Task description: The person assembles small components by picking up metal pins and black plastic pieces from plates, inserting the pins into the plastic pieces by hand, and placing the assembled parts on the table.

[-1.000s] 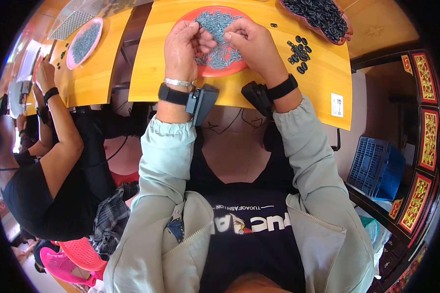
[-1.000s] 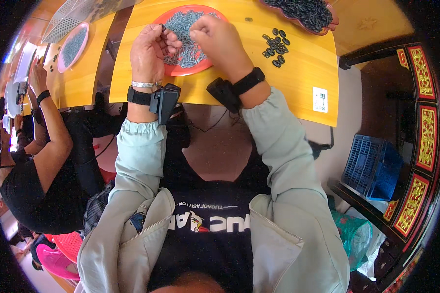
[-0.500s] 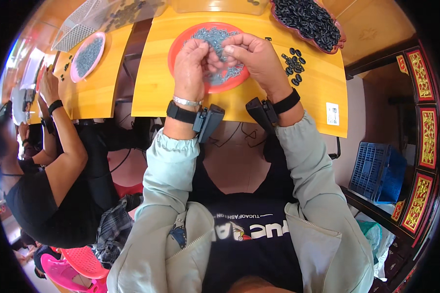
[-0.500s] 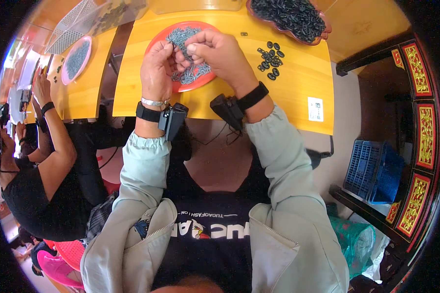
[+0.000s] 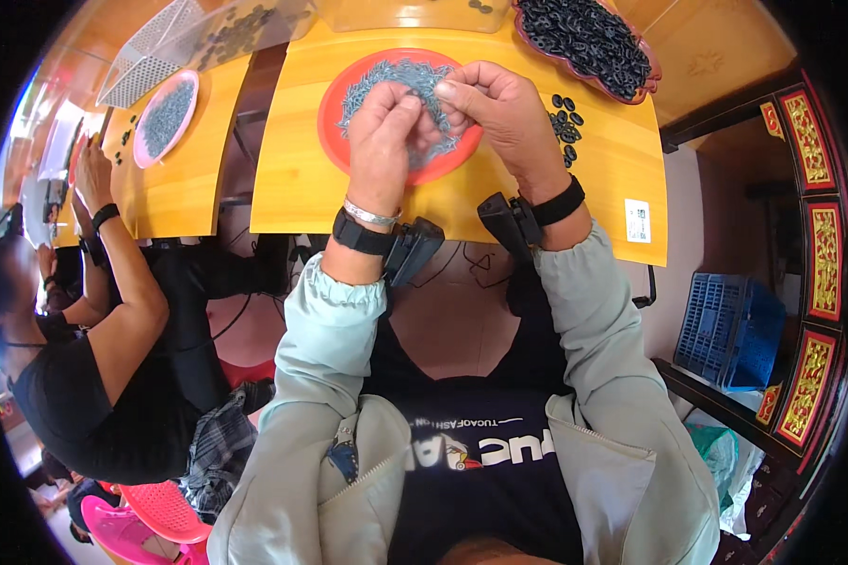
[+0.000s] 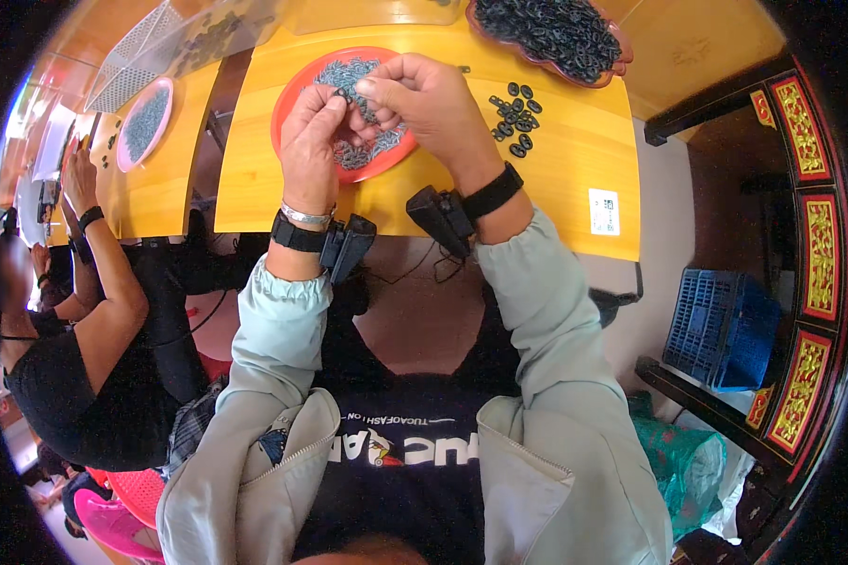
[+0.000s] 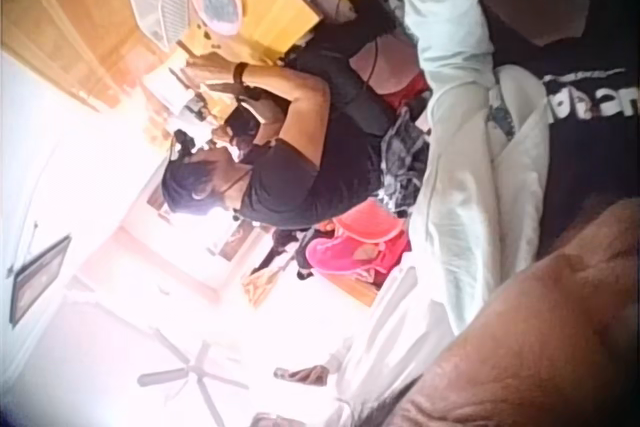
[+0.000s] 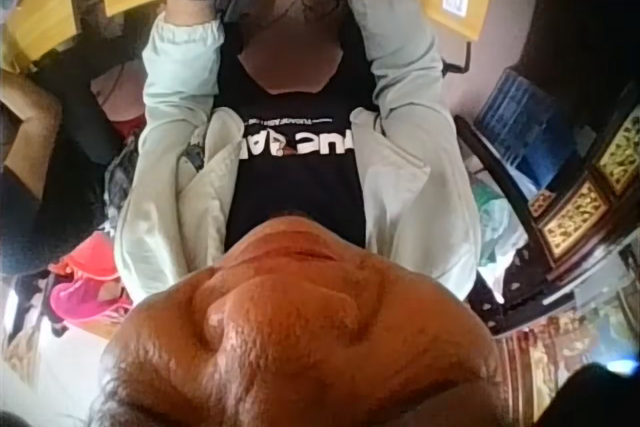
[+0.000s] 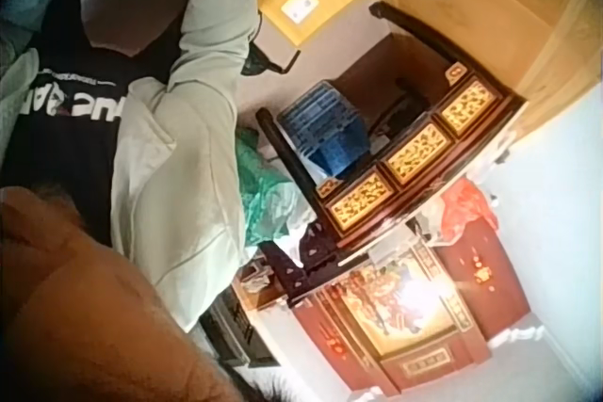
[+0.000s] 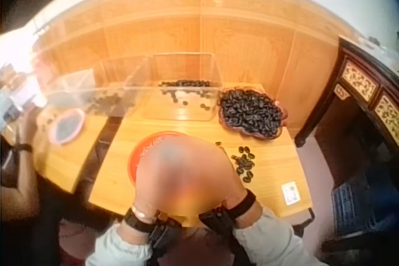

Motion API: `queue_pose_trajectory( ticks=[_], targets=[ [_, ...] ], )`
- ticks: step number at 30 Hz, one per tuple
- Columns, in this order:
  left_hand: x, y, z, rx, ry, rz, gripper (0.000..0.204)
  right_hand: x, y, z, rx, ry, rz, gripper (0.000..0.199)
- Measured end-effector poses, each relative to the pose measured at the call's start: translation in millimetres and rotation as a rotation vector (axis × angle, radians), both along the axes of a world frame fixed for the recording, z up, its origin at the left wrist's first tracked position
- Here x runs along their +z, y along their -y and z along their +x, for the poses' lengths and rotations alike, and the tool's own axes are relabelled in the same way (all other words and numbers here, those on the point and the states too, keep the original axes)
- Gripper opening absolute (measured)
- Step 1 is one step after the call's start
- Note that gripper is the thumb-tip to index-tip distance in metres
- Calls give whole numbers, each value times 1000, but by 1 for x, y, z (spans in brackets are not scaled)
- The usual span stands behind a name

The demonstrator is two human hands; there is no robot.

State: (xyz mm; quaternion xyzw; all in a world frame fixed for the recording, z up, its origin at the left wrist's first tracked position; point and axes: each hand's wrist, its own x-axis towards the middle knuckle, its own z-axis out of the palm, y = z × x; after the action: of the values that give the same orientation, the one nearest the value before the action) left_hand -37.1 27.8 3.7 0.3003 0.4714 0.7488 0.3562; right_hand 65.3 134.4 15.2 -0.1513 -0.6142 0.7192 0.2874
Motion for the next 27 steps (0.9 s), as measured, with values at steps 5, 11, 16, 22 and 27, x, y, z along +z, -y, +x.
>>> queue_pose_trajectory(
  ticks=[5, 11, 16, 22, 27],
  targets=[
    [1, 0, 1, 32, -13, -7, 11, -4, -1, -2, 5, -40, -50, 13],
    [2, -2, 2, 67, -42, -16, 10, 0, 6, -6, -72, -26, -31, 13],
    [1, -3, 5, 104, -69, -20, 10, -3, 9, -8, -67, -48, -13, 13],
    [-4, -3, 6, 141, -90, -19, 9, 0, 16, -8, -61, -48, -18, 13],
    [-2, -2, 10, 159, -53, -12, 8, -3, 17, -8, -88, -55, -27, 13]
  ],
)
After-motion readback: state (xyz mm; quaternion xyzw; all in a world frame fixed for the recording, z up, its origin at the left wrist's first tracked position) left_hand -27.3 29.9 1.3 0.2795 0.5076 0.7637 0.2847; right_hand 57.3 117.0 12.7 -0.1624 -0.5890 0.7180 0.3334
